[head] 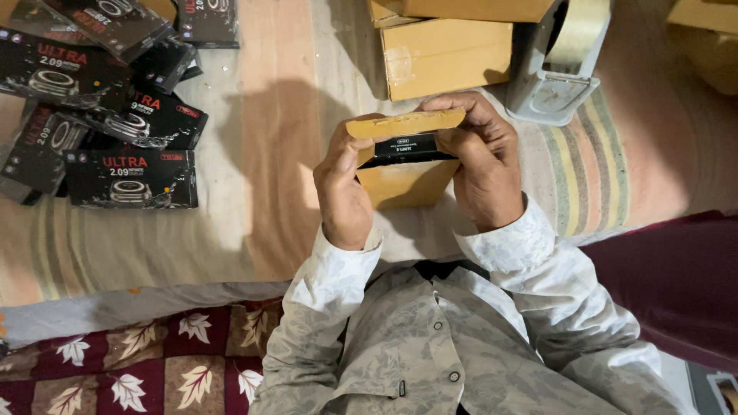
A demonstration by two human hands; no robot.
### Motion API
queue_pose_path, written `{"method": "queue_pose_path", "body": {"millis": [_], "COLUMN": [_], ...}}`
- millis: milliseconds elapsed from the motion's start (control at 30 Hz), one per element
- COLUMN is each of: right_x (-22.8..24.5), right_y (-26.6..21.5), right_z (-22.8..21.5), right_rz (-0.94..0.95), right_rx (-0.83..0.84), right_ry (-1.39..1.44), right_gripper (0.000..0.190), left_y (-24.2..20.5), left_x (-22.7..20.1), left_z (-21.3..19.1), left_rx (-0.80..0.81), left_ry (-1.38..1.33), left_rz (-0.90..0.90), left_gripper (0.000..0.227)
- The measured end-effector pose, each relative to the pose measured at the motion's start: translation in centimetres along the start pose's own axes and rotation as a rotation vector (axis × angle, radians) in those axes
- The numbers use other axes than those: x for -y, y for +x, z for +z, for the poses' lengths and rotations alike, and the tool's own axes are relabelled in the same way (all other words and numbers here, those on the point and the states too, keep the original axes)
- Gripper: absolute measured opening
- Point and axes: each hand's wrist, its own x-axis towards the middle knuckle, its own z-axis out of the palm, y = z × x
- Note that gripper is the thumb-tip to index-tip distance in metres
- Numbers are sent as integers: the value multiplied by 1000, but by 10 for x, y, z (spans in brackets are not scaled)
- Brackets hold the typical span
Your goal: The person places small black product boxes into brown cardboard shipping boxes, closes the flaps, and seals them with clear packing tape using a tape dispenser. The person repeats this process for several units, stacking the sealed boxes on the table.
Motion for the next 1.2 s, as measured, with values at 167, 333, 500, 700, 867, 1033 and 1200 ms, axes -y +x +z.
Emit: {"method": "queue_pose_path", "body": {"millis": [167, 333, 500, 700, 867, 1033, 1200], "right_x": [1, 3, 2, -7, -11, -25, -47], "right_y": [0, -5, -10, -13, -8, -4, -6], "right_z": [9, 19, 20, 16, 9, -14, -35], "right_rz": [-107, -223, -267, -263, -357, -445, -509], "right_rx": [-24, -12, 3, -42, 24, 95, 154], "right_ry": [-40, -103, -155, -199, -275, -470, -442], "right_gripper": [32, 43, 42, 39, 33, 30, 26], "left_y": [-3, -5, -2, -2, -2, -3, -7], "left_x": [0, -2, -10, -11, -3, 7, 20], "left_z": [3, 11, 15, 9, 3, -7, -20], "left_rx": [29, 29, 81, 92, 121, 131, 229], "left_ry": [51, 6, 2, 202, 304, 421, 503], "left_rz": [34, 42, 32, -8, 91, 145, 187], "left_gripper": [14, 32, 31, 28, 22, 19, 26]}}
